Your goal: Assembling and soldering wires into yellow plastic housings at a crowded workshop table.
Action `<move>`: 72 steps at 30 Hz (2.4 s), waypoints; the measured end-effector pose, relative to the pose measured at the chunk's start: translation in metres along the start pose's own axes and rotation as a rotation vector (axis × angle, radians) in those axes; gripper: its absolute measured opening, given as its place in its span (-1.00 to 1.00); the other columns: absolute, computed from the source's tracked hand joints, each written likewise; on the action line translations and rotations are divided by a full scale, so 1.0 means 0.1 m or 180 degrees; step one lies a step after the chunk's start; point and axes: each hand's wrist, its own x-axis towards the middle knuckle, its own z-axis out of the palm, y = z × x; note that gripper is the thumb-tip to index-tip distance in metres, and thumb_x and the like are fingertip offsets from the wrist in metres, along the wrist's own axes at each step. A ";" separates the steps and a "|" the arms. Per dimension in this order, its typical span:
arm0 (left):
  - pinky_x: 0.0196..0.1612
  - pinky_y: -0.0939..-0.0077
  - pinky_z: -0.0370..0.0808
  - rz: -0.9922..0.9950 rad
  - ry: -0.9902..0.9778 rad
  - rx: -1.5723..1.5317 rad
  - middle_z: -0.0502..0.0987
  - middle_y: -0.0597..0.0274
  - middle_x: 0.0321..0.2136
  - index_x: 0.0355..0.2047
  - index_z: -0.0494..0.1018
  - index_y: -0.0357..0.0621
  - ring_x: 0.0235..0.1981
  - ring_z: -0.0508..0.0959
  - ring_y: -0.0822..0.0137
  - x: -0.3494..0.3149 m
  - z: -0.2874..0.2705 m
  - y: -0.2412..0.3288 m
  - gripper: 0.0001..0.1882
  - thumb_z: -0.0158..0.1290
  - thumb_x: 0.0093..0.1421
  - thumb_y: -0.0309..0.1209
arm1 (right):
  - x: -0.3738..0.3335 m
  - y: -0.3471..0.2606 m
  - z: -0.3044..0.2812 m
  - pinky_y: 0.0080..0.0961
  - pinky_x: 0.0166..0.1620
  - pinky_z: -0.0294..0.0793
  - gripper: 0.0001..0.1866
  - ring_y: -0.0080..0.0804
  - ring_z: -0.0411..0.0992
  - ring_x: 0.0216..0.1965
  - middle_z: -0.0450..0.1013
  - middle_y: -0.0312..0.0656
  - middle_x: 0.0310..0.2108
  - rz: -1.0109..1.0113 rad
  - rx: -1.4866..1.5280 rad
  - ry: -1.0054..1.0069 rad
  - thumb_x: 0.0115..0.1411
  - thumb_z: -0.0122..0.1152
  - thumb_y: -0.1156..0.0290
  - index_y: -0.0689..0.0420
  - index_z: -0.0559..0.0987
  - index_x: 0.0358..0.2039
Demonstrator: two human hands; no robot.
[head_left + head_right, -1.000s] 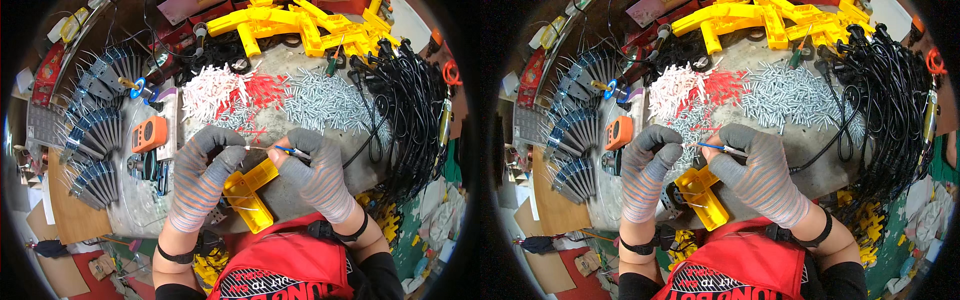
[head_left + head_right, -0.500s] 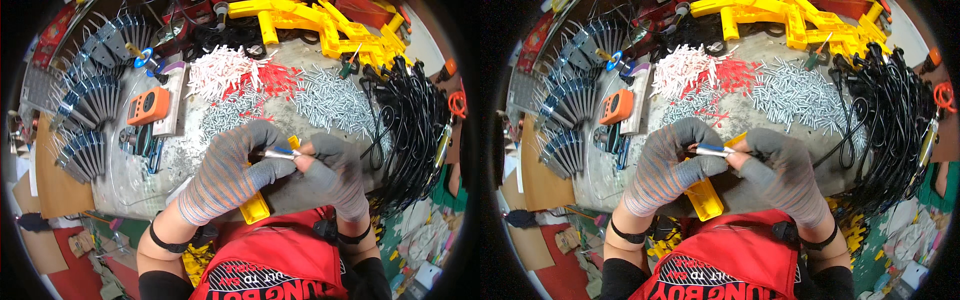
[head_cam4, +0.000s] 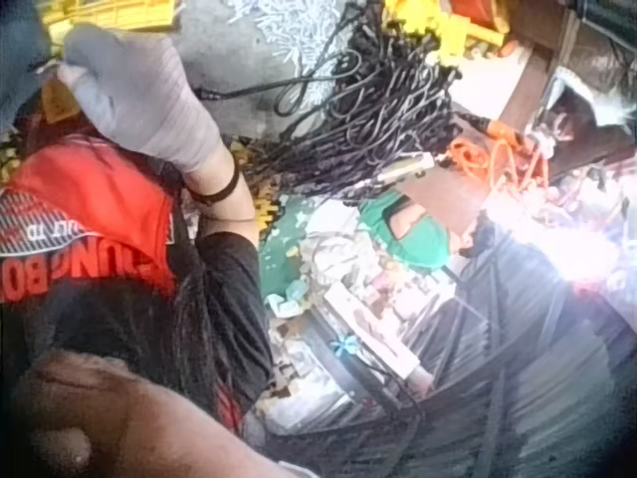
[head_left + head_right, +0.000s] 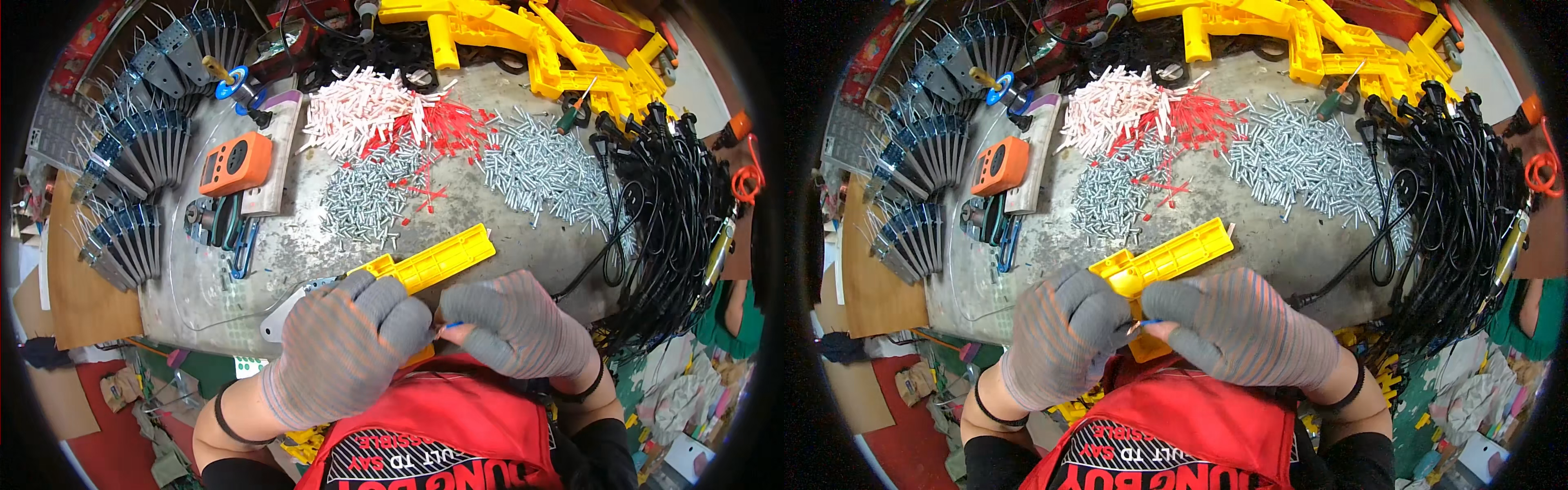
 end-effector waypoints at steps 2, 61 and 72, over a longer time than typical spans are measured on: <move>-0.52 0.31 0.40 0.0025 0.0010 -0.0068 0.41 0.26 -0.53 -0.47 0.42 -0.02 -0.50 0.48 0.18 -0.07 -0.03 0.01 -0.80 0.20 -0.12 -0.35 | 0.00 0.04 0.04 -0.16 -0.48 0.35 -0.84 0.02 0.43 -0.52 0.39 -0.05 -0.59 -0.0210 -0.0039 -0.0094 0.23 0.09 0.27 0.08 0.44 -0.30; -0.29 0.25 0.49 -0.1284 -0.0623 0.0846 0.56 0.02 -0.50 -0.46 0.53 -0.16 -0.40 0.58 0.05 0.81 0.18 -1.25 -0.88 0.13 0.05 -0.38 | -0.19 0.49 0.28 -0.61 -0.40 0.20 -0.75 -0.68 0.22 -0.46 0.31 -0.47 -0.52 0.0173 0.2953 0.2213 0.21 0.17 0.23 0.12 0.47 -0.48; -0.37 0.69 0.32 -0.1807 -0.0289 -0.3765 0.40 0.44 -0.49 -0.36 0.41 -0.16 -0.45 0.35 0.61 0.41 -0.03 -0.37 -0.88 0.07 0.13 -0.41 | 0.17 0.12 0.11 -0.61 -0.34 0.33 -0.81 -0.66 0.31 -0.43 0.41 -0.33 -0.52 0.0599 0.1598 0.1708 0.19 0.17 0.34 0.22 0.52 -0.36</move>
